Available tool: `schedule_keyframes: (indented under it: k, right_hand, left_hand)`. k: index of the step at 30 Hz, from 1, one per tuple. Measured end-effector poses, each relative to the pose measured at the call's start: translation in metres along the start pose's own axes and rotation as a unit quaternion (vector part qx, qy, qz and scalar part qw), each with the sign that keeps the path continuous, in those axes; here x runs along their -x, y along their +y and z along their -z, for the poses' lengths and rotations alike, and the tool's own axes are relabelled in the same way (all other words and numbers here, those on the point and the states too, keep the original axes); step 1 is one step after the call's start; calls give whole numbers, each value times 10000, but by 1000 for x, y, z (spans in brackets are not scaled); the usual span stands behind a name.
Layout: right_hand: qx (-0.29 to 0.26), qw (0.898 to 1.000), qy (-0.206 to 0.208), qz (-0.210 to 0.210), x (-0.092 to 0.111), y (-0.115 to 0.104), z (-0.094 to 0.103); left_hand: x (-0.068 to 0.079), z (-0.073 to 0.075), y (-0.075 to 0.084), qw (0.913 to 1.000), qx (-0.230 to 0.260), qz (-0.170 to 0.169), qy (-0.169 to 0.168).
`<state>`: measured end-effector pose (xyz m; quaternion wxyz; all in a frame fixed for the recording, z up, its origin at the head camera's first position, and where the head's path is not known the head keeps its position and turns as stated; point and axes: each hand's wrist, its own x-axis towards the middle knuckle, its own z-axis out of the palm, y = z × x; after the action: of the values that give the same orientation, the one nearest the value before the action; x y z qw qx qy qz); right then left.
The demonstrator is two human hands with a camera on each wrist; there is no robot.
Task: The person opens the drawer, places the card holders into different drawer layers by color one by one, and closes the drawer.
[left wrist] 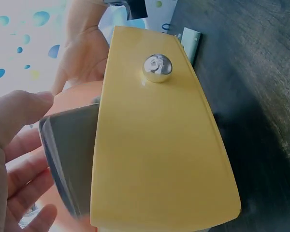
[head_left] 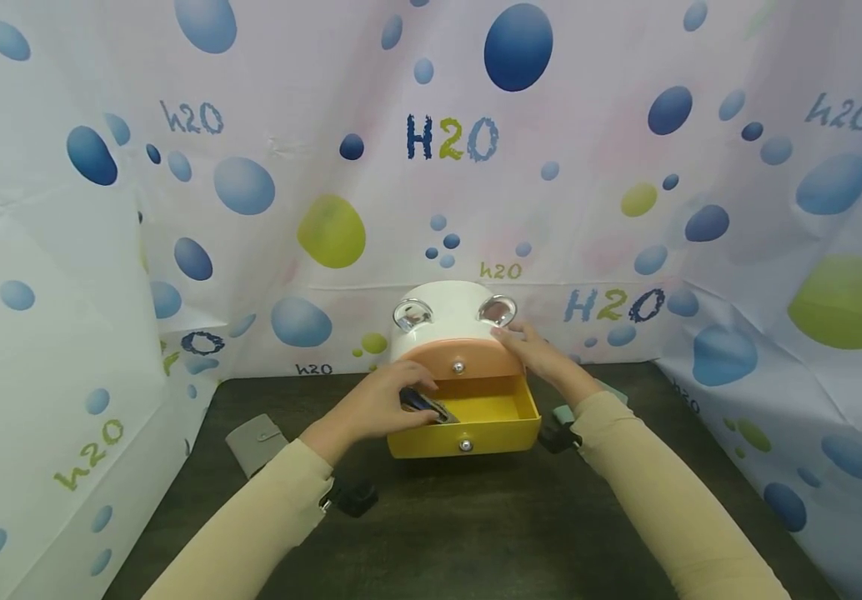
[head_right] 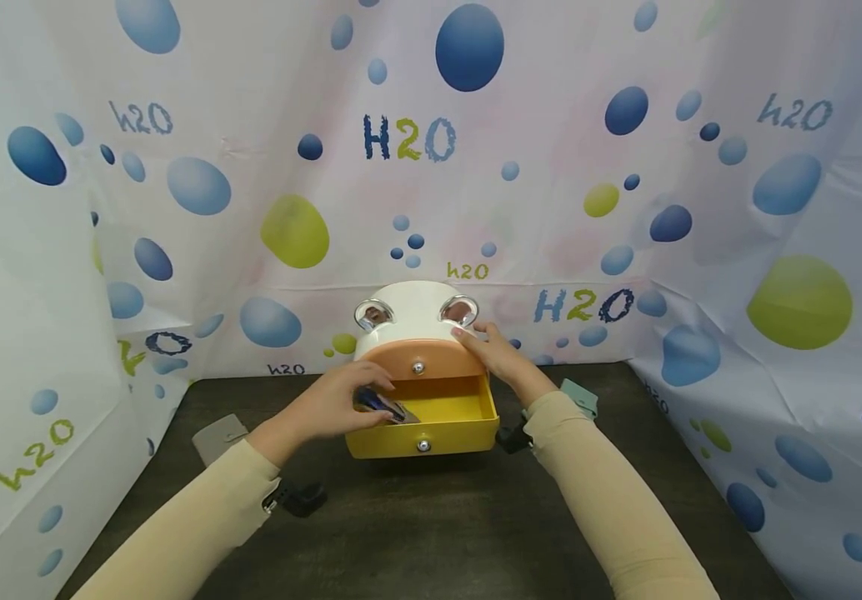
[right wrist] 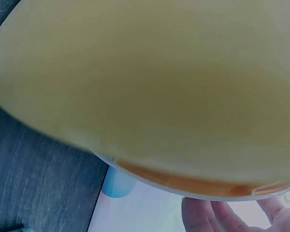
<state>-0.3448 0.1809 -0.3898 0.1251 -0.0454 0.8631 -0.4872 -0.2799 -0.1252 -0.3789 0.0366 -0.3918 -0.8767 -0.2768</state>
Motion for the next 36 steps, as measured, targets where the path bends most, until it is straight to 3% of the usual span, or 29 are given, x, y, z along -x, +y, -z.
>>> schedule_keyframes:
  k: [14, 27, 36]
  right_hand:
    - [-63, 10000, -51, -36, -1, -3, 1]
    - [-47, 10000, -25, -41, -1, -2, 1]
    - [-7, 9999, -87, -64, 0, -2, 1]
  left_hand:
    - [8, 2, -2, 9992, -237, 285, 142]
    - [17, 1, -5, 9981, -112, 505, 324]
    - [24, -2, -12, 9979, -278, 346, 473]
